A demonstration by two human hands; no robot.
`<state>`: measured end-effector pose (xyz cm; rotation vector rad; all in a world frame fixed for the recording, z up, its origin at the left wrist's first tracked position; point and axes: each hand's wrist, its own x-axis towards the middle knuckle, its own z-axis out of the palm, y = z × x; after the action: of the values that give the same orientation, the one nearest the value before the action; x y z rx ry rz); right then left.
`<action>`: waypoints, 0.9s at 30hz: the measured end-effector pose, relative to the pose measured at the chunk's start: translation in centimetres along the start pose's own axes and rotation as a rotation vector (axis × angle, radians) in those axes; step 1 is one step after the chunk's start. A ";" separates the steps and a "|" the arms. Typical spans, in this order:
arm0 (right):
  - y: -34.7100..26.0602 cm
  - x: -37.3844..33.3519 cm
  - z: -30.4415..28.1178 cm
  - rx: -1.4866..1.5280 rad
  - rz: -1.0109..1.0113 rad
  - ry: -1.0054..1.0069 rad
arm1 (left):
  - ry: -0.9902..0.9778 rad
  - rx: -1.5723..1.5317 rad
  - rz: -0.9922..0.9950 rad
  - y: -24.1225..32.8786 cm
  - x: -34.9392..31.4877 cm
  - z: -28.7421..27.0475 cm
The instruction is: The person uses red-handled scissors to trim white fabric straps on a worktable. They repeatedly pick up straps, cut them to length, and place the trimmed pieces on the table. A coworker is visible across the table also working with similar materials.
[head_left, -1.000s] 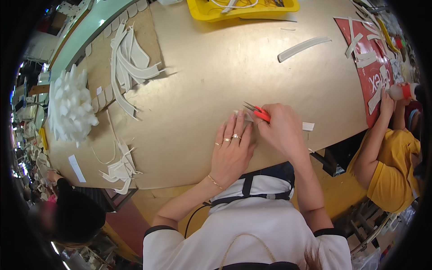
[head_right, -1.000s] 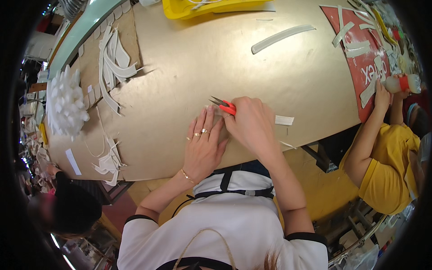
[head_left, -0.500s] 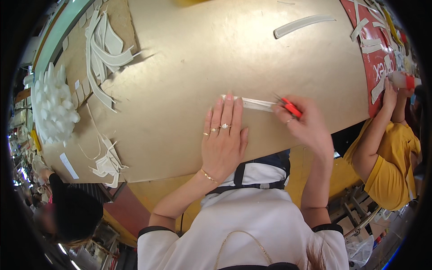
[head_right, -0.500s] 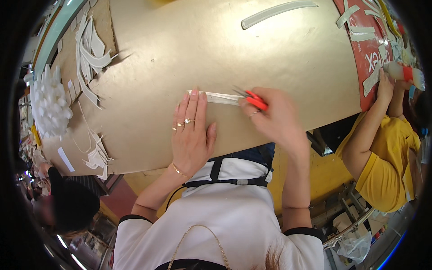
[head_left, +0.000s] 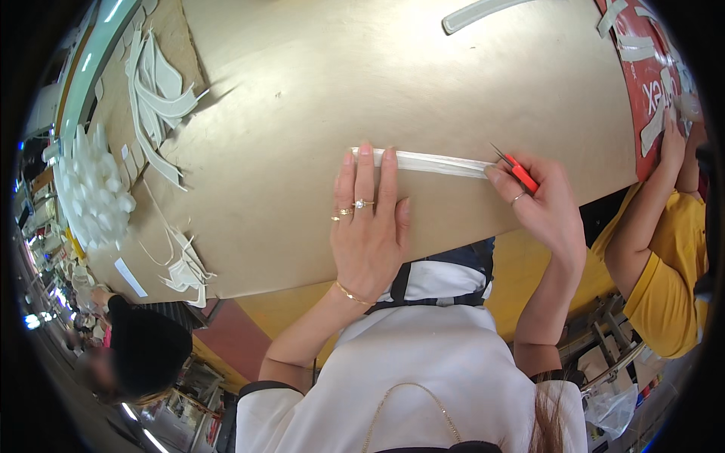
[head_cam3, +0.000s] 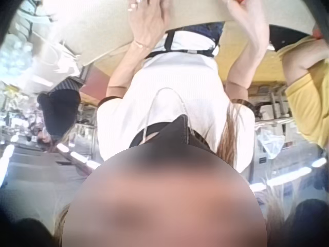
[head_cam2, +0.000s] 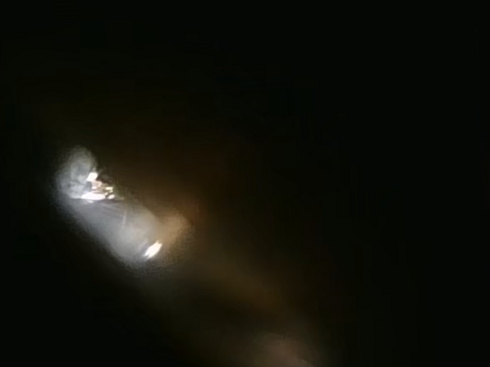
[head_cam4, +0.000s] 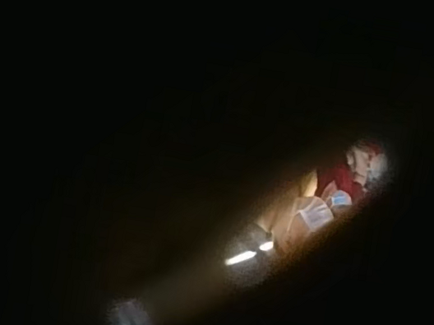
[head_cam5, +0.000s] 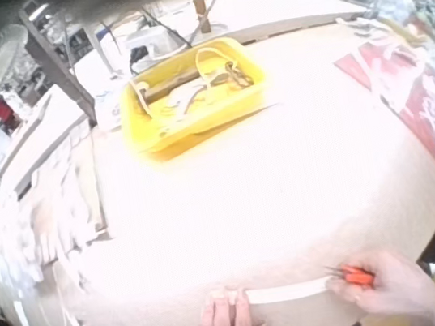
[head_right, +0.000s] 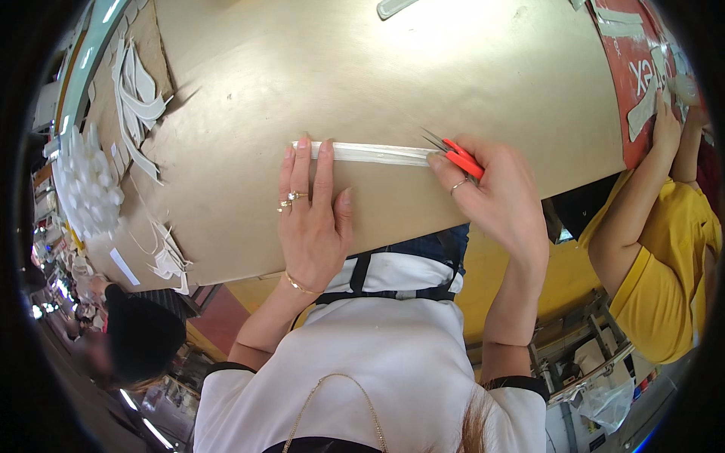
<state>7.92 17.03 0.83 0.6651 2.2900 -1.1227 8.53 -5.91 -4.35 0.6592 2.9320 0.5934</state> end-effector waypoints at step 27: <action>-0.7 -1.5 1.4 -0.222 -0.230 0.210 | -0.210 -0.003 0.005 2.6 -0.5 0.5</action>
<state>8.89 15.21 1.45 0.4604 2.6773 -0.9121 10.09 -3.84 -3.80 0.6829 2.7353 0.4964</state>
